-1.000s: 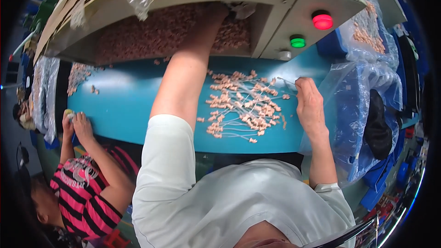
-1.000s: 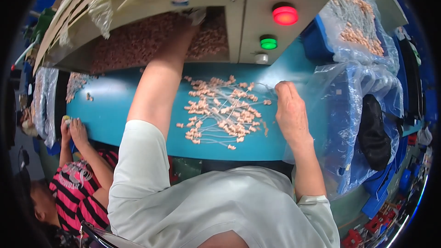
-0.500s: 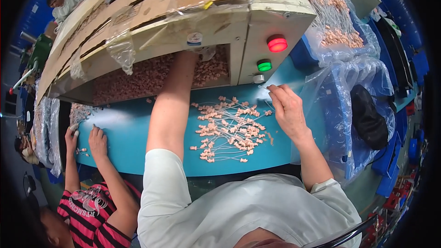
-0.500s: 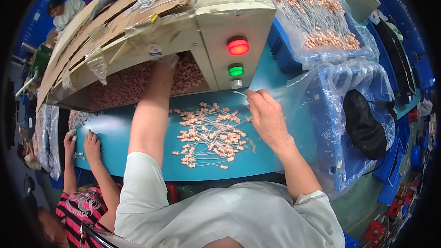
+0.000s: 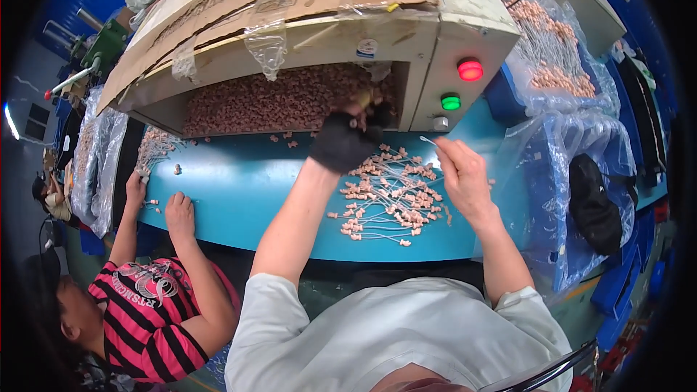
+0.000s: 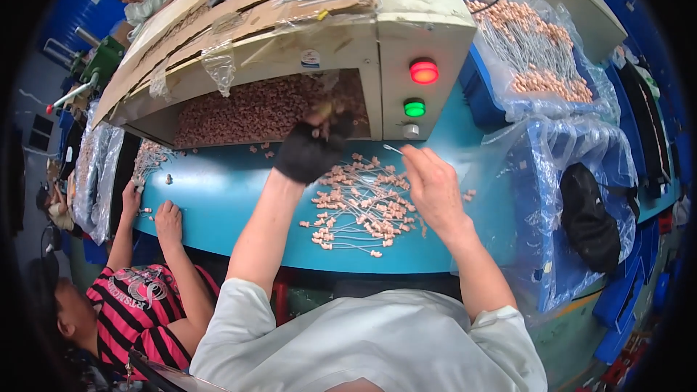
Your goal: The person assembles toy parts by hand, attaching pink components to a yellow base at a factory workstation.
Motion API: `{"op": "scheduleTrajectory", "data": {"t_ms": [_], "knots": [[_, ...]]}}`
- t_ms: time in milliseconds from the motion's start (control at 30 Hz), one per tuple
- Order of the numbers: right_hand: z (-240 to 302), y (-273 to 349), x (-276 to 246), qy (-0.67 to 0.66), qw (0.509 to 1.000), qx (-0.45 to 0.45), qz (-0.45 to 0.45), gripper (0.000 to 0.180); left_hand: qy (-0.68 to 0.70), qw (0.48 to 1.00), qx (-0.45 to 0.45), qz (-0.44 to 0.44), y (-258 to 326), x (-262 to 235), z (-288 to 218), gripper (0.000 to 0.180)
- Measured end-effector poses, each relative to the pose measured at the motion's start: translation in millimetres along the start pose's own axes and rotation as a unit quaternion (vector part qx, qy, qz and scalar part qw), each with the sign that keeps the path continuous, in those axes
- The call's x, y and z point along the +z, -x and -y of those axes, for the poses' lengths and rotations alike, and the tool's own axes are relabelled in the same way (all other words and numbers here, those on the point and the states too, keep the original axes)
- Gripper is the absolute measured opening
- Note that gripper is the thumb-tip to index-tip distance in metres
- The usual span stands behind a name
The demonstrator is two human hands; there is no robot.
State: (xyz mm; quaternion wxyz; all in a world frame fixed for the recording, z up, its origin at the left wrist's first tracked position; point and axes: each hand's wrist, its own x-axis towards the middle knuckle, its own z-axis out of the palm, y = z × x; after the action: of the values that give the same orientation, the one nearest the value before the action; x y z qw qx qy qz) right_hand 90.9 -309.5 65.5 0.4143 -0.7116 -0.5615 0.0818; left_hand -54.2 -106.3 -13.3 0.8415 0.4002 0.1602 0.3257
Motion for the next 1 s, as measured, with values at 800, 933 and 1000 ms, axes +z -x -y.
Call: {"op": "scheduleTrajectory", "data": {"t_ms": [800, 933, 1000], "knots": [[18, -18, 35, -0.126, 0.992, -0.011, -0.015, 0.013, -0.019, 0.993, -0.082, 0.087, 53, 33, 13, 0.023], [16, -21, 37, -0.099, 0.994, -0.015, -0.040, 0.010, -0.068, 0.986, -0.091, 0.125, 59, 54, 1, 0.025], [17, -22, 37, -0.096, 0.994, -0.016, -0.048, 0.009, -0.084, 0.985, -0.087, 0.122, 60, 55, 4, 0.026]]}}
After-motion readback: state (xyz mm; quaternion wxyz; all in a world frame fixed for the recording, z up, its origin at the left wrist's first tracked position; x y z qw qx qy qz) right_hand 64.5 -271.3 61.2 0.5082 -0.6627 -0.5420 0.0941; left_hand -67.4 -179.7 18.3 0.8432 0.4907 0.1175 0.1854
